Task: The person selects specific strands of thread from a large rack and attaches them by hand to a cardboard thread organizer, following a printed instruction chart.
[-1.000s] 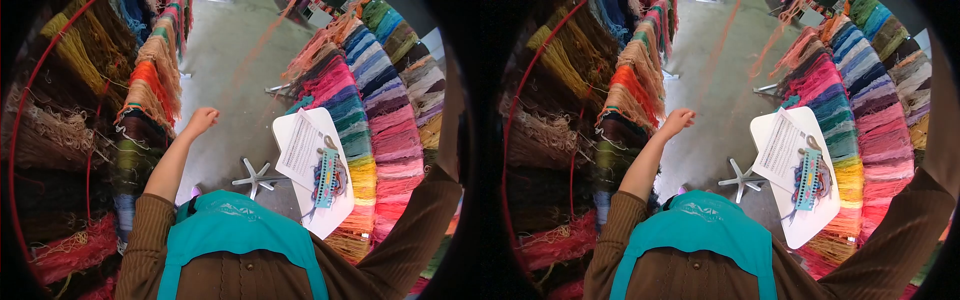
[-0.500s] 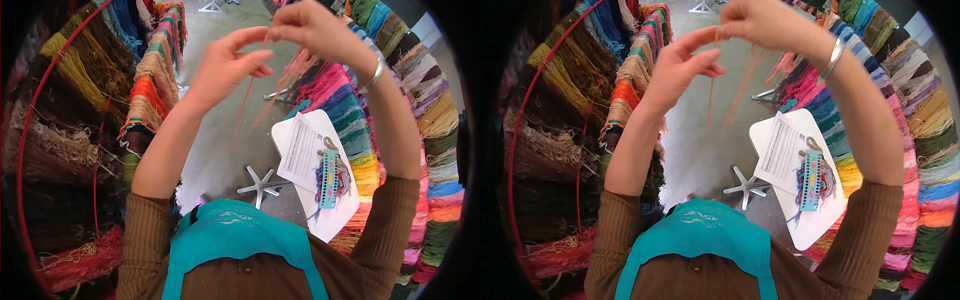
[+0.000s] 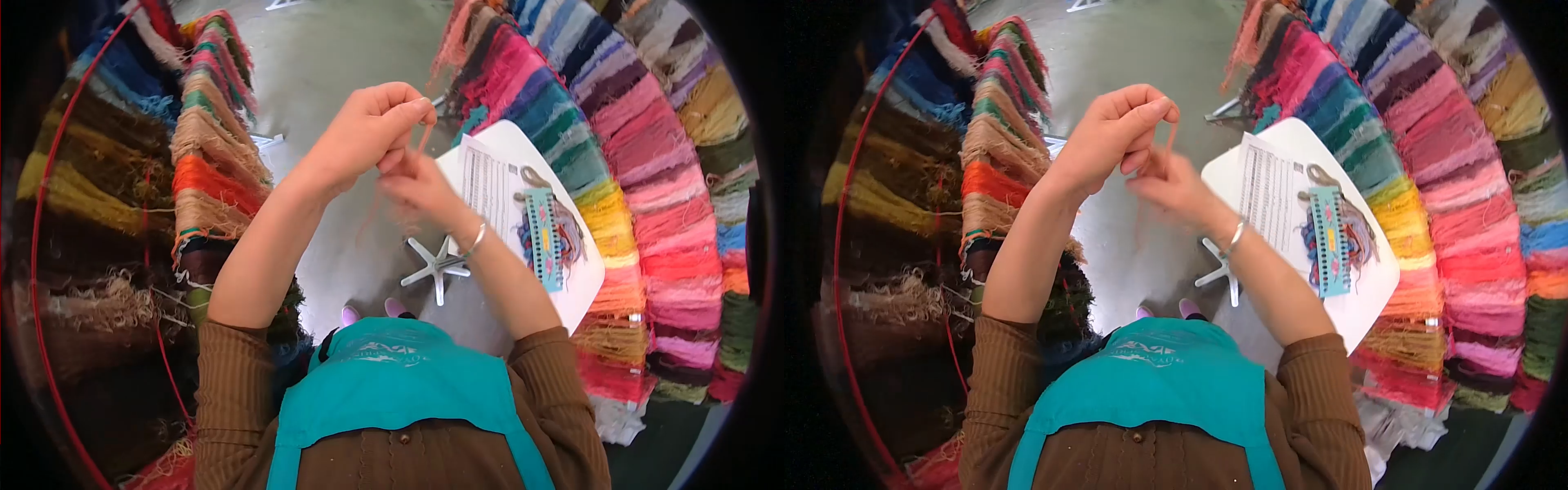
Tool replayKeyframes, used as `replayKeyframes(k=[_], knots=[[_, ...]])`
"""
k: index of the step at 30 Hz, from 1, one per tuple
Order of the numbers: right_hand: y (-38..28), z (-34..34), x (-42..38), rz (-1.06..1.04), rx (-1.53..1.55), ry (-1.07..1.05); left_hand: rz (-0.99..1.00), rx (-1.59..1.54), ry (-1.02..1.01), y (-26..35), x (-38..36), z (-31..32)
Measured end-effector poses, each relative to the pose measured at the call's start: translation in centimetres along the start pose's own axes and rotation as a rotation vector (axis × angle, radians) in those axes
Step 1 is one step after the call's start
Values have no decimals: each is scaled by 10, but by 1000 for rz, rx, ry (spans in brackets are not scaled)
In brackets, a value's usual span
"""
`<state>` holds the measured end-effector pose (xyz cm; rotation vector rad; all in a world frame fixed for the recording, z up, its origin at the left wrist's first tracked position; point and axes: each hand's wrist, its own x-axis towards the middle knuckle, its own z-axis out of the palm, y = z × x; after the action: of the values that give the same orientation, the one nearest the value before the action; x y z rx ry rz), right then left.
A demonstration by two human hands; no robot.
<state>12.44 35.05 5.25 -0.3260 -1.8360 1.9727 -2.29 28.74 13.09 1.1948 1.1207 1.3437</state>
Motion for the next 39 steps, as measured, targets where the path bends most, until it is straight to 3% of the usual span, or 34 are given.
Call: replayKeyframes(k=[2, 3, 5, 7, 10, 13, 17, 21, 23, 25, 26, 27, 28, 30, 31, 32, 34, 35, 37, 39], knots=[[23, 1, -16, 176, 101, 20, -88, -56, -55, -12, 8, 3], [28, 1, -29, 185, 115, 51, -52, -126, -23, -19, 13, 1], [34, -2, -62, 369, 430, 126, -23, -261, 46, -36, 25, -10], [38, -12, -108, 388, 513, 212, -28, -334, 135, -53, 36, -29], [42, -31, -190, 421, 465, 408, -86, -462, 224, -75, 53, -46], [21, -44, -283, 501, 405, 661, -185, -545, 137, -104, 64, -32], [-11, -76, -425, 521, 371, 922, -353, -656, -14, -141, 78, 38], [-45, -103, -554, 492, 257, 1361, -511, -520, -238, -162, 81, 142], [-40, -128, -641, 429, 153, 1432, -551, -551, -357, -177, 76, 192], [-35, -149, -676, 415, -96, 1713, -567, -528, -468, -186, 67, 233], [-42, -161, -692, 588, -208, 1713, -564, -501, -508, -191, 63, 251], [-26, -182, -710, 837, -906, 1614, -616, -466, -496, -195, 60, 266], [-7, -203, -724, 1043, -1595, 1365, -614, -377, -496, -192, 59, 277], [-17, -198, -612, 766, -1722, 1304, -582, -228, -511, -195, 60, 291], [-12, -194, -551, 569, -1148, 1483, -589, -221, -509, -194, 61, 296], [-35, -171, -469, 486, -558, 1451, -538, -162, -544, -191, 61, 299], [-21, -164, -394, 266, -739, 1058, -493, -93, -574, -186, 62, 304], [-21, -159, -357, 210, -648, 903, -426, -65, -590, -184, 61, 304], [-11, -158, -311, 85, -677, 719, -360, -30, -587, -184, 62, 304], [-7, -172, -292, 163, -532, 684, -254, -62, -503, -187, 65, 299]])
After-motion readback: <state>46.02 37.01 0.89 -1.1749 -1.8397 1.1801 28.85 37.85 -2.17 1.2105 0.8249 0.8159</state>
